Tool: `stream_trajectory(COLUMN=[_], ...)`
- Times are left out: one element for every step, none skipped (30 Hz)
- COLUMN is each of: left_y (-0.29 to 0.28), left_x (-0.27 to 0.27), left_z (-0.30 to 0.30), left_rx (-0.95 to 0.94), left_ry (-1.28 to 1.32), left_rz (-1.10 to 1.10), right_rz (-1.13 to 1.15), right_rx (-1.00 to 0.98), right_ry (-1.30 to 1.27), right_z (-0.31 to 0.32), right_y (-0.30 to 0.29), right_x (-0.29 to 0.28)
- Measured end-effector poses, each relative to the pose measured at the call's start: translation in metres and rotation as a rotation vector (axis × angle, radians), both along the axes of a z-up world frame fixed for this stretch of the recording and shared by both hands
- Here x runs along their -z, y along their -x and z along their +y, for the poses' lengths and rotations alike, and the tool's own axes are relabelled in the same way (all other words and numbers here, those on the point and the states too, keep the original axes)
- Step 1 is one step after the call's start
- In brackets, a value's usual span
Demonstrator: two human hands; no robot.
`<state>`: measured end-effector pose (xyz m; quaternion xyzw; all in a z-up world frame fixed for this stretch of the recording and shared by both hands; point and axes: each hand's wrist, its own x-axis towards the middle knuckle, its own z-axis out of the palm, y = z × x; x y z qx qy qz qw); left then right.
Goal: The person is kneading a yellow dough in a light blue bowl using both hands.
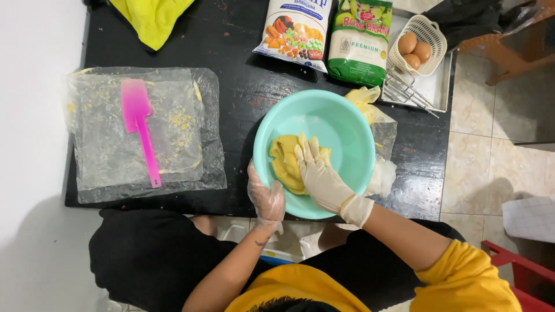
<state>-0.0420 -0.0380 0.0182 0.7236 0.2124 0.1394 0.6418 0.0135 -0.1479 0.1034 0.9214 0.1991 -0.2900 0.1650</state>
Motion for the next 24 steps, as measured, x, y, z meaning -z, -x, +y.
stream_trajectory(left_y=[-0.002,-0.002,-0.002,-0.002,0.0,-0.002,-0.002,-0.001,0.001,0.001,0.002,0.005,-0.001,-0.01,-0.019,-0.032,-0.045,-0.055,-0.065,-0.07,-0.076,-0.067,-0.06,-0.051], left_x=[0.001,0.001,0.0,0.0,-0.002,-0.003,0.0,0.004,0.007,0.005,0.004,0.001,0.012,0.023,0.033,0.019,0.004,-0.009,-0.005,0.001,0.007,0.007,0.006,0.007], left_z=[-0.001,-0.002,-0.003,-0.002,-0.002,-0.001,-0.002,-0.002,-0.002,-0.001,-0.001,-0.001,0.005,0.013,0.021,0.033,0.045,0.057,0.066,0.075,0.084,0.089,0.094,0.098], left_rx=[-0.005,-0.011,-0.017,-0.014,-0.005,0.007,0.012,0.013,0.014,0.013,0.025,0.031,0.024,0.084,0.142,0.139,0.256,0.367,0.359,0.384,0.409,0.405,0.456,0.509], left_ry=[0.001,0.005,0.01,0.009,0.041,0.072,0.07,0.073,0.076,0.072,0.089,0.108,0.106,0.075,0.043,0.04,-0.043,-0.126,-0.129,-0.189,-0.248,-0.246,-0.326,-0.405], left_rz=[0.004,0.009,0.015,0.021,0.016,0.002,-0.003,-0.018,-0.032,-0.046,-0.062,-0.076,-0.088,-0.062,-0.035,-0.052,-0.054,-0.047,-0.054,-0.063,-0.072,-0.071,0.042,0.16], right_rz=[0.004,0.024,0.044,0.05,0.088,0.114,0.11,0.144,0.178,0.164,0.191,0.22,0.208,0.143,0.079,0.063,0.007,-0.039,-0.045,-0.107,-0.17,-0.168,-0.192,-0.212], right_rx=[-0.005,-0.014,-0.024,-0.021,-0.055,-0.086,-0.08,-0.028,0.024,0.022,0.081,0.134,0.127,0.172,0.216,0.21,0.311,0.409,0.4,0.523,0.643,0.64,0.831,1.028], right_ry=[0.001,0.05,0.1,0.1,0.125,0.149,0.147,0.125,0.102,0.099,0.108,0.119,0.118,-0.013,-0.145,-0.149,-0.228,-0.307,-0.309,-0.6,-0.893,-0.89,-1.179,-1.465], right_z=[-0.001,-0.002,-0.004,-0.008,-0.013,-0.017,-0.019,-0.02,-0.02,-0.019,-0.018,-0.017,-0.017,-0.016,-0.015,-0.019,-0.022,-0.026,-0.031,-0.036,-0.042,-0.047,-0.052,-0.058], right_y=[-0.007,-0.013,-0.017,-0.024,-0.029,-0.037,-0.041,-0.047,-0.05,-0.053,-0.054,-0.055,-0.052,-0.05,-0.048,-0.036,-0.025,-0.012,-0.002,0.015,0.03,0.036,0.041,0.048], right_x=[0.01,0.021,0.031,0.046,0.06,0.074,0.078,0.081,0.083,0.089,0.095,0.1,0.084,0.068,0.053,0.061,0.069,0.08,0.081,0.085,0.089,0.081,0.073,0.066])
